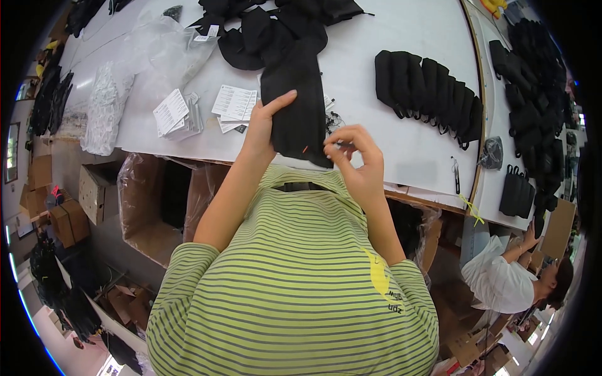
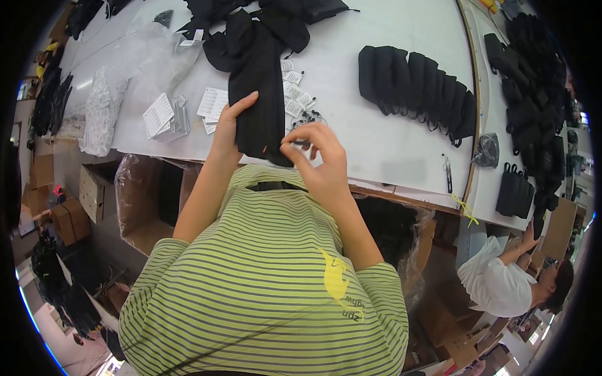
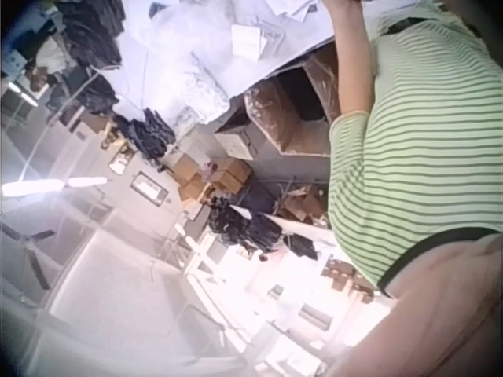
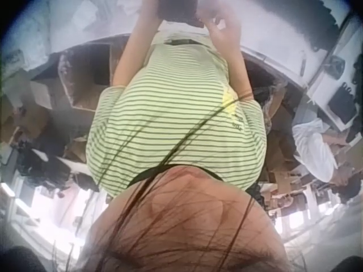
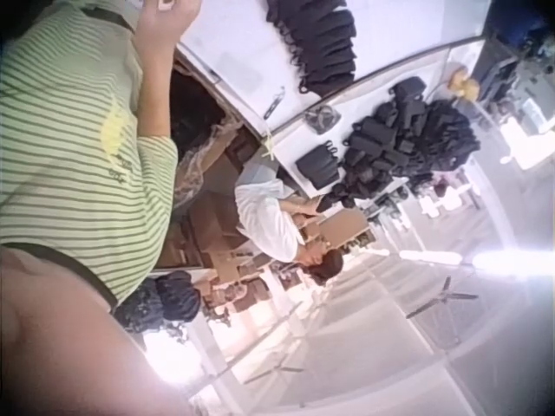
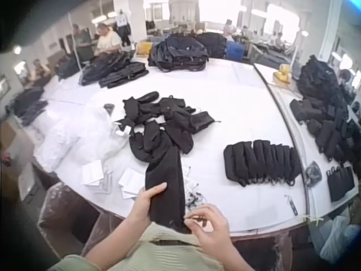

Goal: Attaching labels and tags to small black protective pouches using plastic clips.

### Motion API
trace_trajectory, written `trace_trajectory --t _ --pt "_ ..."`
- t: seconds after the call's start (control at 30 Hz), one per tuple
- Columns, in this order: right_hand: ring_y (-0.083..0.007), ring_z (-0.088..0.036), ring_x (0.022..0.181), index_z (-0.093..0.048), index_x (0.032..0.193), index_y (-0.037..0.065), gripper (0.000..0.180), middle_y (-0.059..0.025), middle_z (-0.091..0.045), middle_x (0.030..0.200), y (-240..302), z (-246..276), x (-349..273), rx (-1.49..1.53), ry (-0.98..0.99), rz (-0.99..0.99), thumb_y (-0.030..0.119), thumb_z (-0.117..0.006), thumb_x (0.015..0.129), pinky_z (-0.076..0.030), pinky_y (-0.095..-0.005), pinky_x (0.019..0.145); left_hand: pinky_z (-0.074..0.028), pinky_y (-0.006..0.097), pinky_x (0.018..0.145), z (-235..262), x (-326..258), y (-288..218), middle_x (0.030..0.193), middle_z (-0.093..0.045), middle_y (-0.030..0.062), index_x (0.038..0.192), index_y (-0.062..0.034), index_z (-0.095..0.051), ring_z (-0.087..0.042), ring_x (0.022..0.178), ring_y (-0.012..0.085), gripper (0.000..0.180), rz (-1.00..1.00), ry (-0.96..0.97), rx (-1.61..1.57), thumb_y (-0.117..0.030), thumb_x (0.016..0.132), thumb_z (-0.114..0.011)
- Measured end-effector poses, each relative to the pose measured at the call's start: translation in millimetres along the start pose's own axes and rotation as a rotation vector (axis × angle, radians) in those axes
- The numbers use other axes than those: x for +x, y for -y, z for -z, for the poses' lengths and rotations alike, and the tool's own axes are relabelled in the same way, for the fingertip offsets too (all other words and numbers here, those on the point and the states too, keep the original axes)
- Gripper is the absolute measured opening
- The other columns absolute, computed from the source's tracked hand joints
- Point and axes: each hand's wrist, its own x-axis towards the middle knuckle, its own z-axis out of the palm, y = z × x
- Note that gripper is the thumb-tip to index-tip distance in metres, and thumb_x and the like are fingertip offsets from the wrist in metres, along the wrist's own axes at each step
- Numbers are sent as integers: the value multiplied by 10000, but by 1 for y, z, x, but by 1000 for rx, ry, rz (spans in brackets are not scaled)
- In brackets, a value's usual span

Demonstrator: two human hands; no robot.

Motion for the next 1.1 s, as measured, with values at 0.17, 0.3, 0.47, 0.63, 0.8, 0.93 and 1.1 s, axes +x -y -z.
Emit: trace_trajectory --t 0.17,0.3,0.47,0.63,0.8,0.93,1.1 --pt "-155 -519 729 -637 1009 88 323 -58 -555 1116 14 -7 -8 -332 -261 81 135 -766 716 -427 -272 612 -447 345 927 -12 -10 6 1179 -581 93 1223 -13 -493 -560 1087 204 375 -172 -58 -183 -185 900 -572" --pt "-211 -588 858 -641 1108 116 445 -73 -562 1210 2 -17 -7 -394 -152 72 165 -791 691 -489 -310 732 -369 377 1011 -22 -32 15 1297 -500 105 1297 -11 -419 -483 1189 222 403 -65 64 -284 -253 976 -433" --pt "-251 -620 952 -689 998 91 279 -86 -601 1195 -3 -14 -6 -300 -184 28 159 -761 737 -505 -311 751 -385 415 1000 -5 -40 17 1316 -475 114 1325 -12 -378 -463 1208 232 420 36 151 -325 -246 980 -426" --pt "-167 -605 966 -688 936 41 116 -76 -665 1065 -18 -4 -1 4 -223 -79 75 -667 828 -481 -250 732 -425 415 951 25 -37 5 1307 -459 114 1339 -45 -379 -458 1192 207 484 -224 125 95 -167 907 -562" --pt "-123 -579 915 -673 964 27 138 -68 -657 1049 -31 11 4 205 -161 -178 69 -661 834 -456 -225 687 -426 317 915 44 -26 -30 1259 -461 91 1302 -56 -443 -479 1086 161 589 -503 317 852 -86 778 -711" --pt "-100 -567 826 -670 952 28 171 -61 -656 999 -38 19 14 138 -115 -123 68 -704 790 -435 -207 644 -453 252 824 45 -15 -23 1091 -521 44 1102 -34 -513 -547 916 124 403 -351 256 758 -15 752 -712" --pt "-50 -443 576 -667 894 35 167 -5 -630 832 -61 24 19 -34 -265 -239 72 -743 749 -397 -192 535 -471 221 695 32 22 4 1038 -534 42 1050 -41 -506 -560 799 120 354 -413 141 571 7 758 -701"
